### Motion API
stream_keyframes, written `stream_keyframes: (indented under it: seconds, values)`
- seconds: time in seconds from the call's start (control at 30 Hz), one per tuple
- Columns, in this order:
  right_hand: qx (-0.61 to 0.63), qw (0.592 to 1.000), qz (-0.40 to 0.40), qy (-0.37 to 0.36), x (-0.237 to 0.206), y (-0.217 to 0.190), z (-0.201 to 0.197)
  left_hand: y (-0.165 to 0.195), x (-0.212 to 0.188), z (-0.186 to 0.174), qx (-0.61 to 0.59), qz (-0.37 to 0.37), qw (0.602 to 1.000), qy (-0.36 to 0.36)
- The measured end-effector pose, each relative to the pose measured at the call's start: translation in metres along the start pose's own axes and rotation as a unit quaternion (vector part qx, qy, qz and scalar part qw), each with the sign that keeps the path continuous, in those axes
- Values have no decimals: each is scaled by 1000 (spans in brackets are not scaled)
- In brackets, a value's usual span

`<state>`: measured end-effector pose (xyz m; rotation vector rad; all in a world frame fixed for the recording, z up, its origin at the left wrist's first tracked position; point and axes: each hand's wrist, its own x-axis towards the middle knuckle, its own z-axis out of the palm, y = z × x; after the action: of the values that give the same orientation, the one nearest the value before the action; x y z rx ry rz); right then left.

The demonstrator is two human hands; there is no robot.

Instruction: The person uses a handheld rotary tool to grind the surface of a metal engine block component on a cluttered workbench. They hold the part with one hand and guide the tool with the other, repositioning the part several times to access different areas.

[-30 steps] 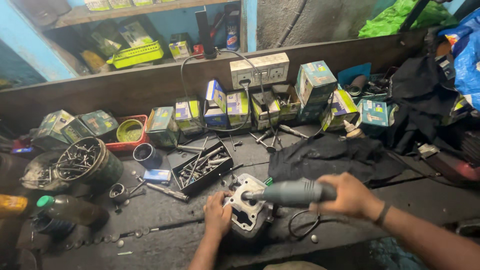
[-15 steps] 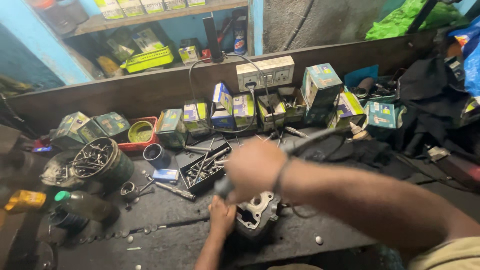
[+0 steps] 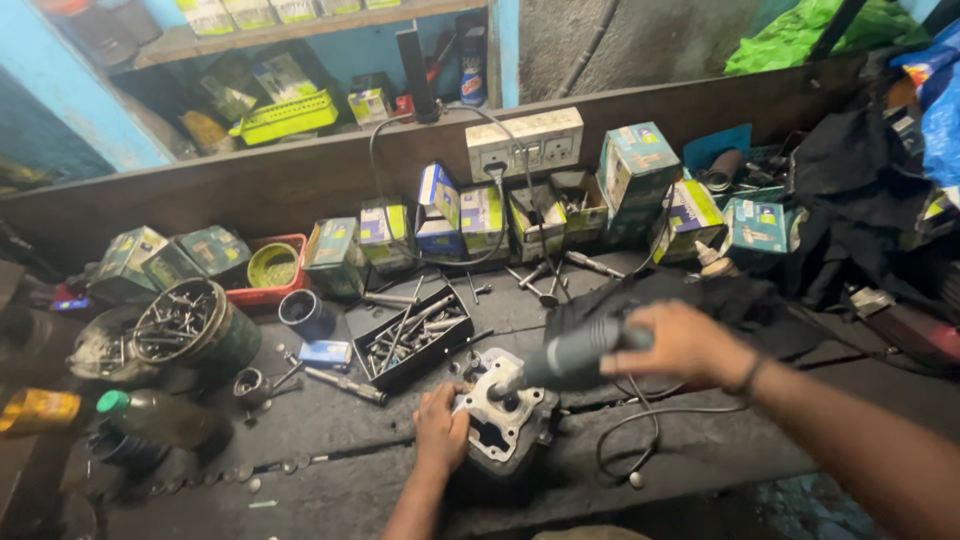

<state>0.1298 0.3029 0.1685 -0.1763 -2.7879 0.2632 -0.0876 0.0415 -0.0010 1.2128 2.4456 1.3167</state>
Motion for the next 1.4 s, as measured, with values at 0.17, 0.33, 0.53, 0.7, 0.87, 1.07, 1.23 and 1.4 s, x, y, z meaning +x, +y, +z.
stream_keyframes:
  seconds: [0.17, 0.33, 0.53, 0.7, 0.87, 1.07, 1.23, 1.4]
  values:
    - [13, 984, 91, -154, -32, -100, -22, 6, 0, -3, 8, 9, 1000, 2]
    - [-11, 984, -113, -134, 21, -167, -35, 11, 0, -6, 8, 16, 1000, -1]
    - [-113, 958, 9, -262, 141, -151, -43, 14, 1, -5, 94, 17, 995, 16]
    - [-14, 925, 190, -330, 165, -51, -42, 15, -2, -7, 6, 31, 999, 21]
    - [173, 904, 297, -254, 76, 22, -20, 8, 1, -4, 11, 30, 999, 20]
    - [72, 942, 270, -185, -22, -38, -13, -4, -2, 1, 4, 18, 1000, 6]
    - [-34, 990, 9, -136, -27, -127, -27, 3, -1, -1, 3, 26, 1000, 14]
    - [-34, 975, -72, -208, 35, -181, -36, 10, -1, -5, 4, 37, 999, 15]
